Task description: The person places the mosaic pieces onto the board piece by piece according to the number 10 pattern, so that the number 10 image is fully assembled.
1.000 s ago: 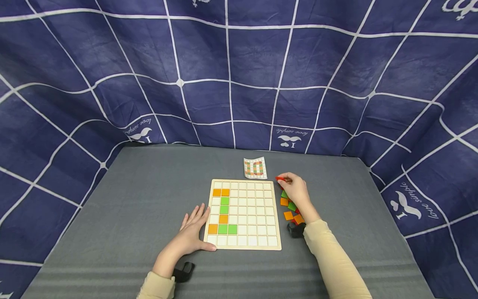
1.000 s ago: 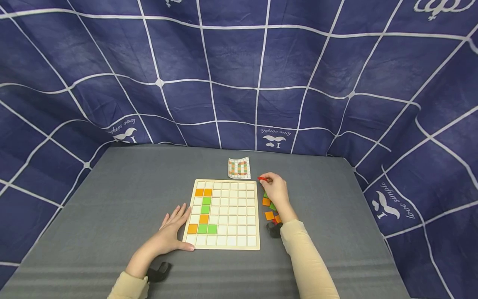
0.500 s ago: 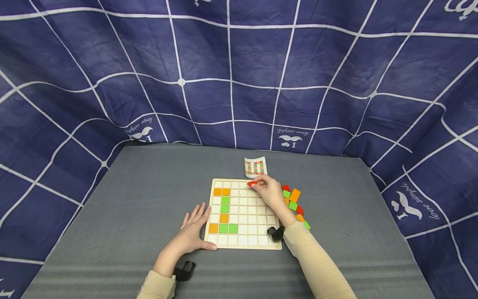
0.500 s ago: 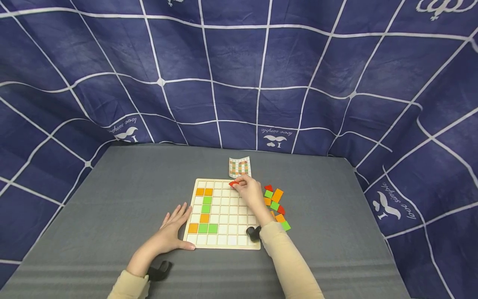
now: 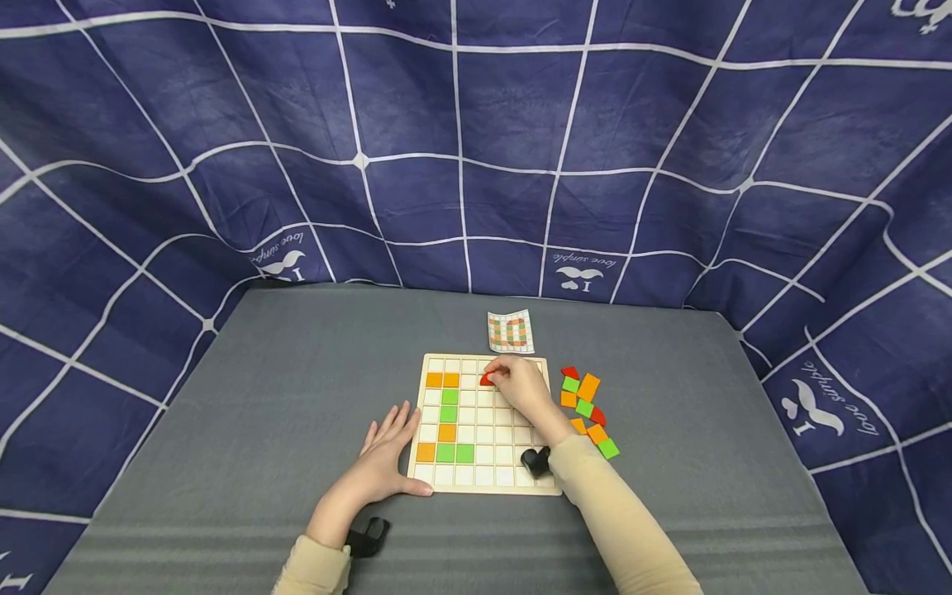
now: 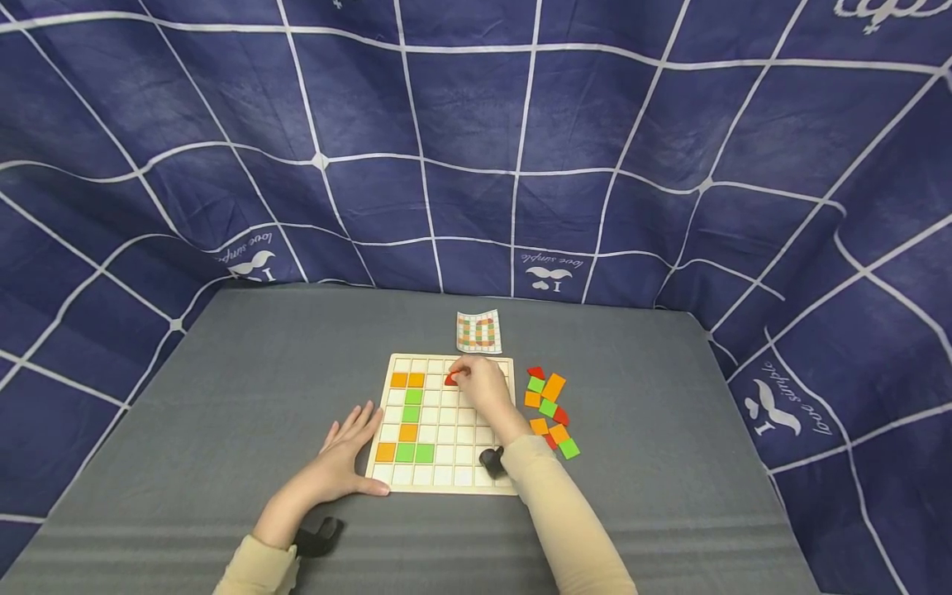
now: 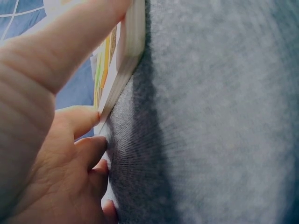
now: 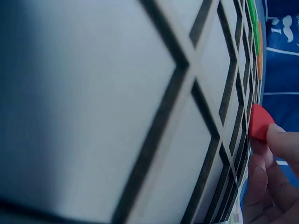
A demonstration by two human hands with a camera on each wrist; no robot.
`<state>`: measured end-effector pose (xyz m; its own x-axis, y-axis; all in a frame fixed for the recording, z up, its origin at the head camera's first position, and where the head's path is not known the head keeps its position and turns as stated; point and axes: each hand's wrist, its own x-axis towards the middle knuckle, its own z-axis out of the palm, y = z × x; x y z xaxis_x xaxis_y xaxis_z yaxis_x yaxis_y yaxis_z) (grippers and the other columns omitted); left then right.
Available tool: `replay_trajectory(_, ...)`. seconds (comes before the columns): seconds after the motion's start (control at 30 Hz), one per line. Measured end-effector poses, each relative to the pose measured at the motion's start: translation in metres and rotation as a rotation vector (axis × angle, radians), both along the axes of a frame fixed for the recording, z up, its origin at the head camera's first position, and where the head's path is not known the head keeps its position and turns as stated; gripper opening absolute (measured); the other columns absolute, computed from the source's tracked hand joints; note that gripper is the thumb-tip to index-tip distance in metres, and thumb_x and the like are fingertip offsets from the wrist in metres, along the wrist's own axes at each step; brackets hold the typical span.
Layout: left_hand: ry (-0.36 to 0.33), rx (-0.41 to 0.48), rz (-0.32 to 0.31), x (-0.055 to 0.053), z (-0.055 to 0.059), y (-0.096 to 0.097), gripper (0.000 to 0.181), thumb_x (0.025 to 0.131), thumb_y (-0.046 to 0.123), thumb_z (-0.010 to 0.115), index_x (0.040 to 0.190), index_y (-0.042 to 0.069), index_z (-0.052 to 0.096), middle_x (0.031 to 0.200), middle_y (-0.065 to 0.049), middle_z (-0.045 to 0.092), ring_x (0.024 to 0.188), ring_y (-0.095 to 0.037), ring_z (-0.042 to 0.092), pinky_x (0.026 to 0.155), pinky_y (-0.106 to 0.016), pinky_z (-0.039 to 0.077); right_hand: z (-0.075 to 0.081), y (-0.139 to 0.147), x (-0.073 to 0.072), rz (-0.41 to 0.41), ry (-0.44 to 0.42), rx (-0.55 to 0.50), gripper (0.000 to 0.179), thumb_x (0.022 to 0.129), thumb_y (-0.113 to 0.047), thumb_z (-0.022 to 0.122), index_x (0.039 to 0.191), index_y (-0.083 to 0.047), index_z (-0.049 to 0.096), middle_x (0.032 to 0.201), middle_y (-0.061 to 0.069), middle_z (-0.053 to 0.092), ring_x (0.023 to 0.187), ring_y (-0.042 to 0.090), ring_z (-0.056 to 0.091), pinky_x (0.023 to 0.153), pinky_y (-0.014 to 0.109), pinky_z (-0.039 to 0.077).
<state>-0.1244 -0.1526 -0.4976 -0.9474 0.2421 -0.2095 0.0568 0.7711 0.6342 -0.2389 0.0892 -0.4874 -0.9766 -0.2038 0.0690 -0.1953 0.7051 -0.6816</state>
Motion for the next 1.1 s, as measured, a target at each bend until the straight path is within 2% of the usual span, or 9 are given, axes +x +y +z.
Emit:
replay_trajectory(0.1,0.004,0.003,-0.001,0.000,0.001,0.000,0.124,0.056,0.031,0.096,0.155,0.004,0.026,0.164,-0.019,0.014,0.153,-0.039,0.006,0.121,-0.060,0.003,-0.002,-0.001,-0.001,0.018,0.025,0.015,0.006,0.088,-0.008,0.072,0.088,-0.012,0.078,0.088,0.004,0.074,0.072,0.013,0.061,0.068,0.028,0.051)
replay_trajectory(0.23,0.005,0.002,0.000,0.000,0.002,0.001,0.124,0.055,0.031,0.096,0.155,0.004,0.027,0.164,-0.019,0.014,0.153,-0.039,0.007,0.121,-0.060,0.003,-0.002,-0.003,-0.001,0.021,0.036,0.049,0.005,0.087,-0.009,0.075,0.088,-0.010,0.079,0.093,0.006,0.073,0.103,0.027,0.066,0.092,0.038,0.054)
replay_trajectory(0.33,0.005,-0.002,0.001,0.000,0.002,0.001,0.124,0.055,0.031,0.096,0.155,0.004,0.027,0.164,-0.019,0.014,0.153,-0.038,0.007,0.121,-0.060,0.003,0.000,-0.006,0.000,0.016,0.021,0.068,0.006,0.086,-0.009,0.075,0.091,-0.009,0.079,0.095,0.008,0.070,0.115,0.033,0.061,0.098,0.042,0.051)
replay_trajectory(0.4,0.008,-0.004,0.000,0.000,0.002,0.001,0.124,0.055,0.031,0.096,0.155,0.003,0.027,0.164,-0.019,0.015,0.153,-0.039,0.007,0.121,-0.060,0.003,0.001,-0.007,0.000,0.007,0.013,0.077,0.007,0.086,-0.009,0.075,0.092,-0.008,0.078,0.092,0.008,0.068,0.116,0.032,0.061,0.093,0.040,0.052)
replay_trajectory(0.47,0.011,-0.004,0.000,-0.001,0.002,0.001,0.124,0.055,0.031,0.096,0.155,0.003,0.028,0.164,-0.019,0.015,0.153,-0.039,0.007,0.121,-0.060,0.003,0.001,-0.008,0.000,-0.004,-0.005,0.085,0.008,0.085,-0.009,0.076,0.093,-0.007,0.078,0.089,0.007,0.065,0.104,0.029,0.062,0.084,0.037,0.053)
replay_trajectory(0.63,0.013,-0.004,-0.001,-0.001,0.002,0.001,0.125,0.054,0.032,0.096,0.155,0.003,0.028,0.164,-0.019,0.015,0.153,-0.039,0.007,0.121,-0.060,0.003,0.003,-0.008,0.001,-0.017,-0.036,0.103,0.010,0.086,-0.010,0.075,0.095,-0.007,0.076,0.086,0.006,0.061,0.086,0.023,0.060,0.075,0.032,0.050)
replay_trajectory(0.87,0.009,-0.015,-0.008,-0.001,0.001,0.000,0.124,0.056,0.033,0.095,0.155,0.003,0.026,0.164,-0.019,0.014,0.153,-0.039,0.007,0.121,-0.061,0.003,0.013,0.007,0.003,-0.043,-0.069,0.090,0.010,0.091,-0.012,0.069,0.098,-0.008,0.075,0.093,0.007,0.063,0.089,0.023,0.060,0.075,0.033,0.050)
replay_trajectory(0.9,0.009,-0.015,-0.007,-0.001,0.000,0.000,0.124,0.056,0.033,0.095,0.155,0.003,0.026,0.164,-0.019,0.014,0.153,-0.039,0.007,0.121,-0.061,0.003,0.015,0.011,0.003,-0.053,-0.076,0.080,0.010,0.091,-0.012,0.069,0.098,-0.008,0.075,0.094,0.008,0.063,0.083,0.022,0.058,0.073,0.033,0.049)
replay_trajectory(1.1,0.007,-0.005,-0.003,0.000,0.000,-0.001,0.125,0.056,0.033,0.096,0.155,0.003,0.026,0.164,-0.019,0.013,0.153,-0.040,0.006,0.121,-0.061,0.003,0.026,0.046,0.001,-0.143,-0.113,0.012,0.013,0.092,-0.016,0.068,0.099,-0.007,0.075,0.096,0.011,0.066,0.079,0.021,0.059,0.070,0.031,0.049)
